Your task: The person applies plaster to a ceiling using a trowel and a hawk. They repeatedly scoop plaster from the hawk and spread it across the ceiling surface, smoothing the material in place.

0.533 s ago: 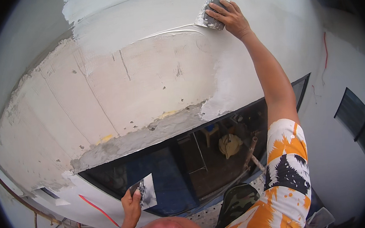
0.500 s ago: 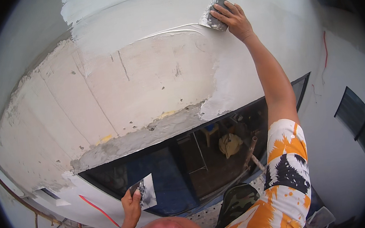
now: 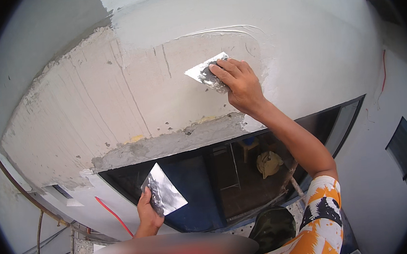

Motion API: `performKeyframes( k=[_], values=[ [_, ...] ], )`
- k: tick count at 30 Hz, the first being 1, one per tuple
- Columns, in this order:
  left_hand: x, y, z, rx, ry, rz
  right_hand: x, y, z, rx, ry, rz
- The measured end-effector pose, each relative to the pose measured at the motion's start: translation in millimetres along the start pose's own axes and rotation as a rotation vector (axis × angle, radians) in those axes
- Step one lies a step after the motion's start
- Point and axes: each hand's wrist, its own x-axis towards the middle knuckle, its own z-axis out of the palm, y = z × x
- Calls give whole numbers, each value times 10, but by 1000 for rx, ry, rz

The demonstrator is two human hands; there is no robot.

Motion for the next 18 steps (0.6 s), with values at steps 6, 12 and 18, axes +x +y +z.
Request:
performKeyframes(
  k=[6, 12, 18],
  values=[
    [-79, 24, -11, 50, -80, 57, 1257, -800, 997, -339, 167, -400],
    [-141, 112, -136, 166, -35, 101, 1426, -169, 1123, -430, 27, -326],
    [-224, 195, -213, 221, -8, 141, 618, 1144, 470, -582, 174, -192]
  ],
)
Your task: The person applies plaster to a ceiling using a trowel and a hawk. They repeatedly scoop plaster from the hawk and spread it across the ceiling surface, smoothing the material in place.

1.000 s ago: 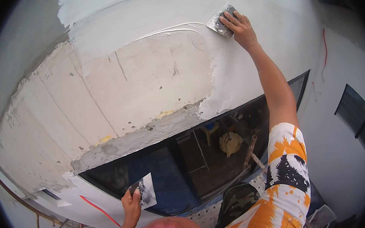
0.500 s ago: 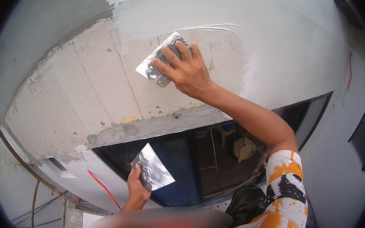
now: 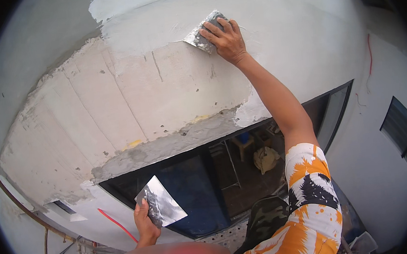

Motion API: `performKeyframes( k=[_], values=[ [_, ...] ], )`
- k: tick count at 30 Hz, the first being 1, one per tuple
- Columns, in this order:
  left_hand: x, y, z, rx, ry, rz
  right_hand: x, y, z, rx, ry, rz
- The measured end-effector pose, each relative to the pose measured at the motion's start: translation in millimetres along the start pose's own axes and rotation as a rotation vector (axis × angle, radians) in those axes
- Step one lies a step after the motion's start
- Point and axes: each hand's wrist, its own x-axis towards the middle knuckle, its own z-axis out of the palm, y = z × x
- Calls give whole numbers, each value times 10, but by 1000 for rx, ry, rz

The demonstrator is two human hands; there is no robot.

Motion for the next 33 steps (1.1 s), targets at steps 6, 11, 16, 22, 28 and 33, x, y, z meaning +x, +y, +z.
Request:
performKeyframes(
  k=[6, 11, 16, 22, 28, 33],
  values=[
    [-34, 8, 60, 1, -30, -9, -1101, 685, -268, -81, -104, 181],
    [0, -33, 87, -31, -38, -1, -1461, 641, -542, -69, -155, 305],
    [37, -68, 80, -19, -21, -4, -548, 709, -412, 32, 67, 461],
    [83, -124, 33, -13, 1, 0, 986, 56, -178, 11, 73, -78],
    [106, -173, -2, 15, -28, -12, 1984, -1364, -13, 158, 8, -416],
    [86, -122, -30, -4, -55, -10, 2068, -1301, 164, -17, -131, -327]
  ],
)
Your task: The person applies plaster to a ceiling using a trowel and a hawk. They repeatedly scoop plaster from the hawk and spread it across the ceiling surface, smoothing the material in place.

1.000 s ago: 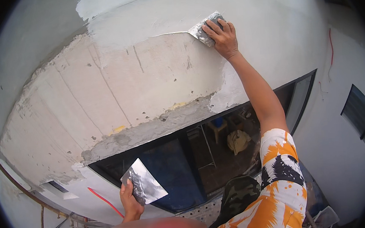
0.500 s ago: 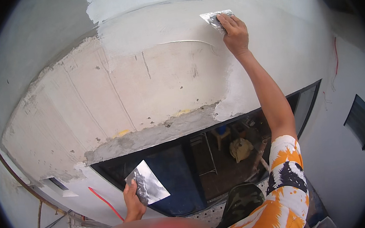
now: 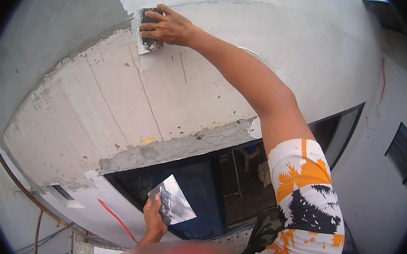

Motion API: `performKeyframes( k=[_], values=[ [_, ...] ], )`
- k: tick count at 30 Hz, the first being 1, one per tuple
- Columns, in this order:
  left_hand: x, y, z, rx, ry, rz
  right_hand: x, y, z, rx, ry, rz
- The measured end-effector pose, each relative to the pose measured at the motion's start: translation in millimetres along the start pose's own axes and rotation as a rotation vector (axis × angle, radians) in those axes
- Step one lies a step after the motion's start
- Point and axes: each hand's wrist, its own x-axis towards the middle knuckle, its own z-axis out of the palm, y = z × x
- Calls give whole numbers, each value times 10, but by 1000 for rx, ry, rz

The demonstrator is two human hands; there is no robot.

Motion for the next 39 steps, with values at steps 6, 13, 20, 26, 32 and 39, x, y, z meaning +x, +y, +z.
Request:
performKeyframes(
  k=[6, 13, 20, 26, 32, 39],
  values=[
    [22, 23, -43, 9, -11, -5, -995, 904, 279, -91, 106, 93],
    [74, -69, -30, 79, 35, -24, -2227, 1677, 369, -95, 81, 277],
    [79, -117, 6, 60, 41, -45, -3382, 1794, 332, -182, -18, 531],
    [72, -117, -4, 65, 63, -5, -3355, 1746, 126, 21, -30, 921],
    [23, -65, 24, 46, 84, -27, -2813, 1765, 211, -154, 82, 553],
    [-3, 7, 12, 2, 26, -17, -3021, 1715, -279, 72, -322, 1205]
  ],
)
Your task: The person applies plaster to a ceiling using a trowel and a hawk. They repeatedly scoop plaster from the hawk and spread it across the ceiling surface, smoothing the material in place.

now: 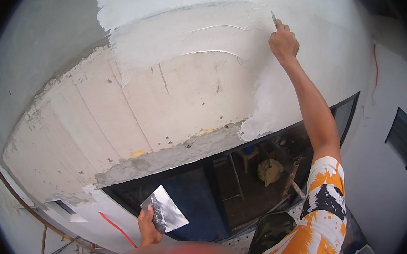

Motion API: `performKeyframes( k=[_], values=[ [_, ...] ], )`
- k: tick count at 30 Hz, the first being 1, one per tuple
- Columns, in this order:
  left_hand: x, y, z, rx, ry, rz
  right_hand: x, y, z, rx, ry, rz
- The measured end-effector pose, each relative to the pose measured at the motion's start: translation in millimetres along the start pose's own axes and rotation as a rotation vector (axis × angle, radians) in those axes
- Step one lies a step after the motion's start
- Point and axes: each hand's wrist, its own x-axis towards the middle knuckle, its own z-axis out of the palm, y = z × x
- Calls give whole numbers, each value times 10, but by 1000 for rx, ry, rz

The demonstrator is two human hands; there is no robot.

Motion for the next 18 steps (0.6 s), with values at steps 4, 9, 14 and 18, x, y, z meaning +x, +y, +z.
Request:
performKeyframes(
  k=[4, 9, 14, 18],
  values=[
    [-71, 70, -34, 54, -7, -60, 708, -220, -90, 2, -86, 151],
    [-126, 142, -53, 62, -68, -29, 405, -1178, -88, 126, -151, -17],
    [-213, 241, -68, 71, -92, -61, -110, -2491, -90, 267, -156, -101],
    [-304, 369, -73, -8, -128, -36, -414, -3337, -221, 345, -210, -111]
  ],
)
